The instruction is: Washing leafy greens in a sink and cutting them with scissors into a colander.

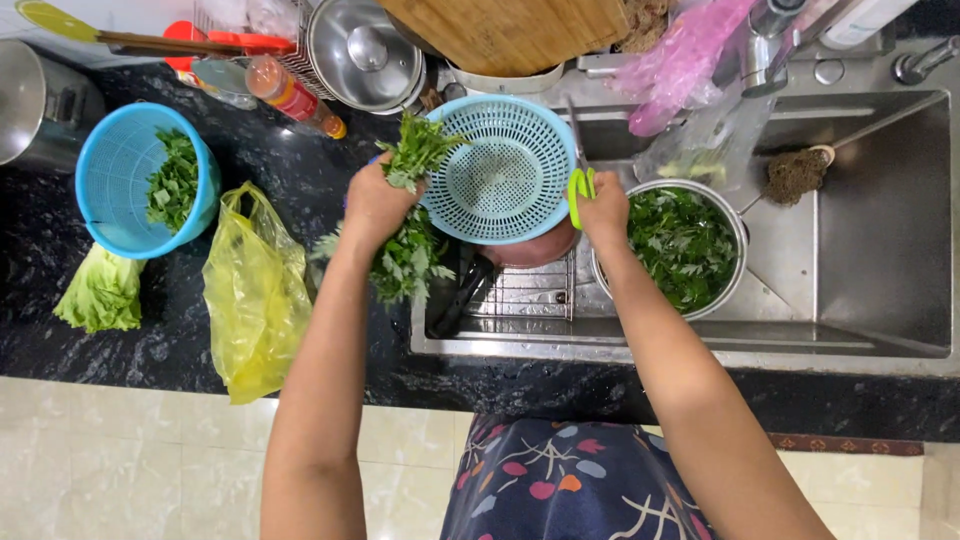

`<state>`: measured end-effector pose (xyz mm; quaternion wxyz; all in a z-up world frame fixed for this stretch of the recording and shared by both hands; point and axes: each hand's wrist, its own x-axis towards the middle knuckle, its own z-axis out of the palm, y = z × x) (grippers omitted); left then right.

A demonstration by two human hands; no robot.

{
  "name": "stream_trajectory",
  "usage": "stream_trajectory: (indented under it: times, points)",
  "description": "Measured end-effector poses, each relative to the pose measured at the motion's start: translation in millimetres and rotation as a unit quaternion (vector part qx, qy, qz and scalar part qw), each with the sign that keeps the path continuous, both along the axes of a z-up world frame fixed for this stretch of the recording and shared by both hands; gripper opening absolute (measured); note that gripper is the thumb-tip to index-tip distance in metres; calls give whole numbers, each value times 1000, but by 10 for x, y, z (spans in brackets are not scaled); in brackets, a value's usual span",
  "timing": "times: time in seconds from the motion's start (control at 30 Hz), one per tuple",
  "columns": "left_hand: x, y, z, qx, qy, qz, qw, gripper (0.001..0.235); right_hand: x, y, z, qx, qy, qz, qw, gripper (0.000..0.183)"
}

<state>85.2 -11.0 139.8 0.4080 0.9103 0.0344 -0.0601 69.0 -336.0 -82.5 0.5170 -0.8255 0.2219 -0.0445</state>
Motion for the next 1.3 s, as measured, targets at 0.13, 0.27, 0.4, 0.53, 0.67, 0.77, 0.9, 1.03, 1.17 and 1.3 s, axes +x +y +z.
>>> stream_trajectory:
  times: [0.13,0.27,0.4,0.53,0.67,0.77,0.9,1.03,1.17,1.3]
  points:
    - [-11,-41,203,20,30,-4,999,41,-146,29,571,-104,-108,36,988,42]
    - [-38,-326,-69,-77,32,-49,995,39,-270,443,1225,-52,-165,97,980,41]
    - [-11,-630,-229,-130,-13,-138,982,34,-381,703,1740,-70,-232,234,942,44]
    - [41,-631,-162,-26,1,-55,998,36,-663,614,2160,-122,-305,294,898,34]
    - [-11,-502,-70,56,-13,-46,997,34,-1033,423,1494,-72,-197,375,903,16]
    - [-16,-395,16,62,-40,-67,995,33,-1213,458,479,-122,56,539,831,18]
    - [19,-275,-1,59,-7,-68,996,40,-1133,761,-339,-131,87,530,833,16]
    - [30,-184,-81,52,24,-60,997,39,-916,1100,-982,-197,66,509,836,31]
    - [47,-188,-125,9,48,-51,998,43,-891,1317,-1318,-172,-41,467,866,40]
    - [83,-232,-76,-14,25,-63,998,41,-1092,1333,-2076,-126,-8,420,899,42]
